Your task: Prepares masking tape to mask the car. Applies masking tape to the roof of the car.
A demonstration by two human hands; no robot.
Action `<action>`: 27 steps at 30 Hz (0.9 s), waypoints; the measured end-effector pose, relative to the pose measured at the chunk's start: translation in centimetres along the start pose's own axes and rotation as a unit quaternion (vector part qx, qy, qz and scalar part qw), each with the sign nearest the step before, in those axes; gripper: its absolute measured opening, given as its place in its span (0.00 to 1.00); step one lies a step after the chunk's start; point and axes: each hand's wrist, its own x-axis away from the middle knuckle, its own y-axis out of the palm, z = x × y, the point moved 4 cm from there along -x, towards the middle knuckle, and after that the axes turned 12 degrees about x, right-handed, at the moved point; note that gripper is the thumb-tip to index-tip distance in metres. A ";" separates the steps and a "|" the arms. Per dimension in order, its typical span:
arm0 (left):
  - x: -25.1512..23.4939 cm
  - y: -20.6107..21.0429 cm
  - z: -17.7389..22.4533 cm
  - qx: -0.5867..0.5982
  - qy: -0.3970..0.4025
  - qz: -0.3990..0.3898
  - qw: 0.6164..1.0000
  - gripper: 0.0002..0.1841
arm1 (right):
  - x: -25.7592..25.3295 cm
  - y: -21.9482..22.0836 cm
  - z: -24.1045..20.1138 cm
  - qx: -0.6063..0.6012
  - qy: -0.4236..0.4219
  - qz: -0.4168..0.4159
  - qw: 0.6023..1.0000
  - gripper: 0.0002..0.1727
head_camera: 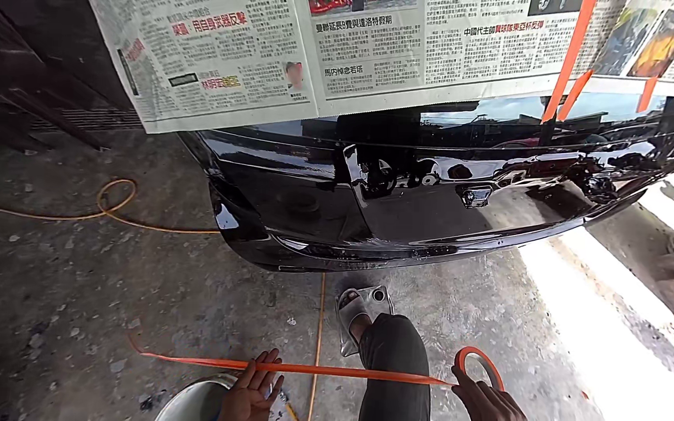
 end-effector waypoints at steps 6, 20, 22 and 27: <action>-0.7 0.8 0.7 0.003 0.016 -0.006 1.000 0.19 | 0.8 0.6 0.4 0.000 0.045 -0.019 0.999 0.20; -1.4 -0.2 2.9 -0.033 0.036 -0.009 0.999 0.21 | 0.2 0.1 0.2 0.042 0.031 0.014 0.999 0.19; -1.6 -0.6 2.7 -0.036 0.034 -0.007 0.999 0.20 | 0.8 0.7 0.9 0.029 0.046 -0.009 0.998 0.20; -1.8 -0.9 3.0 -0.036 0.040 -0.004 0.999 0.21 | 1.5 1.5 1.6 -0.009 0.079 -0.054 0.995 0.21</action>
